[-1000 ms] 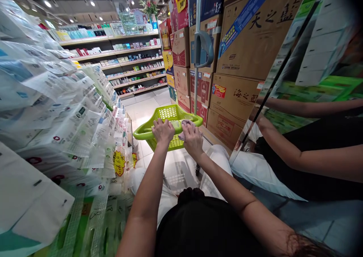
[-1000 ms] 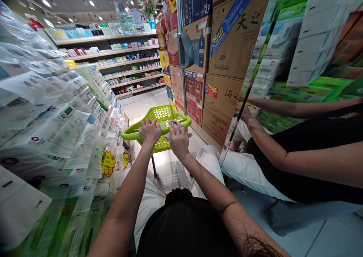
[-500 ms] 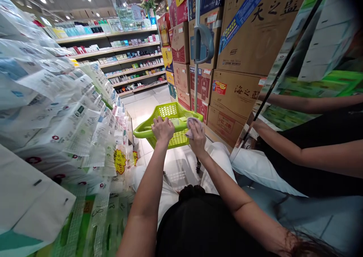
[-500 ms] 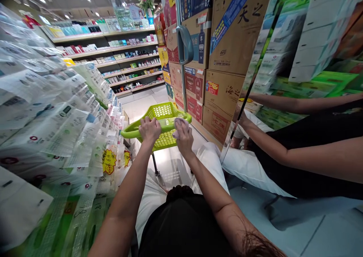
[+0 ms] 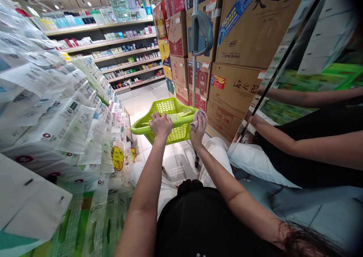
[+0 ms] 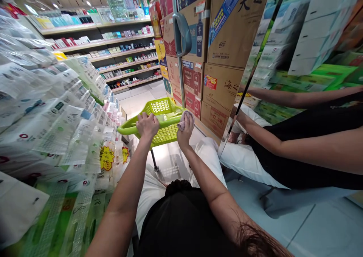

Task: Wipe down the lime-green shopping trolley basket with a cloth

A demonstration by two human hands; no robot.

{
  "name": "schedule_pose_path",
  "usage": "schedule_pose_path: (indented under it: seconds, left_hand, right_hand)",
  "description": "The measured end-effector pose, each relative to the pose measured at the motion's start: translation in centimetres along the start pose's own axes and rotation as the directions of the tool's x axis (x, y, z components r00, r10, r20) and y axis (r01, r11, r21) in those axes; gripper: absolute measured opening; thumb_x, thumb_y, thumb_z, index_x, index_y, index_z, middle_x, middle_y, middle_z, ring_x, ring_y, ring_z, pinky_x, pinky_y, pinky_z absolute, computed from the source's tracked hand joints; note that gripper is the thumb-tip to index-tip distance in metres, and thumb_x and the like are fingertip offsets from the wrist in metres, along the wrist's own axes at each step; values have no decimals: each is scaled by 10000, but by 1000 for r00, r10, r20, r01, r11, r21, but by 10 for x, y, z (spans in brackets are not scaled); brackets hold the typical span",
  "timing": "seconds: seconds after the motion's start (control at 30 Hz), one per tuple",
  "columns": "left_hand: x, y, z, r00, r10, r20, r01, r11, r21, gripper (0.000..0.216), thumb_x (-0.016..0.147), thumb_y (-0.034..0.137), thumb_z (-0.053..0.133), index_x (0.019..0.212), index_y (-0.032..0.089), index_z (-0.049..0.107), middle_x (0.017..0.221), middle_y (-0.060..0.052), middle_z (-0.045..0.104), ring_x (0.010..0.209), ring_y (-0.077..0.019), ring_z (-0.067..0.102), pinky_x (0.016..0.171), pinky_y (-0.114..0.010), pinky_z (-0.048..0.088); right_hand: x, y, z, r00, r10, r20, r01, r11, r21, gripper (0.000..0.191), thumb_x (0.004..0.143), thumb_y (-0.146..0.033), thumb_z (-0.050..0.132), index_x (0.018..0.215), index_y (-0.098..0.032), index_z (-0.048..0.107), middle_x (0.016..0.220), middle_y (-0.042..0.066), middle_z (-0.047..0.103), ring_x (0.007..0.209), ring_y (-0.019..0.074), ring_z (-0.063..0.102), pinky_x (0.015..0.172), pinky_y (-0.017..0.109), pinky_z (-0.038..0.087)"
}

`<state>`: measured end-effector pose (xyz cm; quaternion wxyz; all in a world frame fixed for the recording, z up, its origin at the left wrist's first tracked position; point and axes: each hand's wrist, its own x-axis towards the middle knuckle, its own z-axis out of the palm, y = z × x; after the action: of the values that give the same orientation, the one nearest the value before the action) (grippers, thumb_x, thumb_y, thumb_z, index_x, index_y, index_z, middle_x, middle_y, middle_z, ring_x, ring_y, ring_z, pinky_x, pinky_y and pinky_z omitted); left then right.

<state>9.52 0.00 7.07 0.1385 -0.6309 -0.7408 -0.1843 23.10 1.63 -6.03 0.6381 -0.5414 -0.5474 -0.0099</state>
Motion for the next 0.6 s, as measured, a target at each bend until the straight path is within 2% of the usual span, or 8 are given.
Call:
schedule_pose_path:
  seconds: [0.07,0.13,0.2,0.33,0.37,0.43,0.53,0.6]
  left_hand:
    - [0,2,1,1000,-4,-9,4,1000,2,414,994,357,344,1129,233,716,1222,-166,611,1180,-349,492,925,-486,469]
    - [0,2,1,1000,-3,-10,3,1000,1,419,993,357,340,1134,232,715,1219,-168,607,1180,-350,489,923,-485,467]
    - [-1,2,0,1000,5,-4,-5,1000,-2,422,993,359,339,1137,232,714,1214,-167,606,1181,-350,488,926,-485,464]
    - [-2,0,-2,1000,24,2,-24,1000,3,424,995,365,336,1141,236,713,1217,-159,607,1177,-341,492,921,-472,464]
    - [-2,0,-2,1000,24,3,-24,1000,5,427,996,366,333,1140,237,713,1215,-158,608,1175,-339,493,921,-470,464]
    - [-2,-2,-2,1000,19,1,-19,1000,10,430,998,366,329,1133,236,715,1209,-158,611,1175,-339,493,927,-470,461]
    - [-2,-4,-3,1000,17,-2,-17,1000,7,429,998,360,327,1126,232,716,1211,-158,611,1181,-339,492,933,-469,457]
    - [-3,-6,-3,1000,22,-6,-22,1000,3,425,998,358,329,1118,232,716,1206,-156,613,1175,-336,495,927,-464,460]
  right_hand:
    - [3,-3,-6,998,-17,52,17,1000,-4,567,979,-230,388,1542,-185,427,1563,187,445,1504,300,345,1188,570,333]
    - [4,-6,-14,974,-130,185,134,991,-8,541,961,-187,412,1494,-212,499,1541,161,493,1482,285,391,1173,533,360]
    - [10,-5,-22,943,-214,255,225,974,-16,507,943,-157,434,1423,-234,577,1489,131,562,1437,268,454,1158,495,385]
    - [38,7,-35,989,-107,107,116,989,-87,490,897,-121,430,1320,-233,651,1383,109,650,1336,264,546,1145,517,401]
    - [45,9,-38,988,-103,112,112,991,-76,484,884,-114,435,1293,-230,667,1367,106,661,1321,264,556,1142,520,406]
    - [59,10,-46,956,-182,229,187,982,-1,437,865,-116,469,1216,-229,704,1333,93,684,1299,259,574,1137,499,421]
    - [83,9,-56,872,-295,392,255,955,151,334,860,-150,521,1109,-227,730,1263,78,719,1237,243,618,1116,455,458]
    - [105,6,-57,894,-220,390,161,971,177,335,858,-180,538,1146,-216,704,1241,88,724,1171,237,650,1083,441,492]
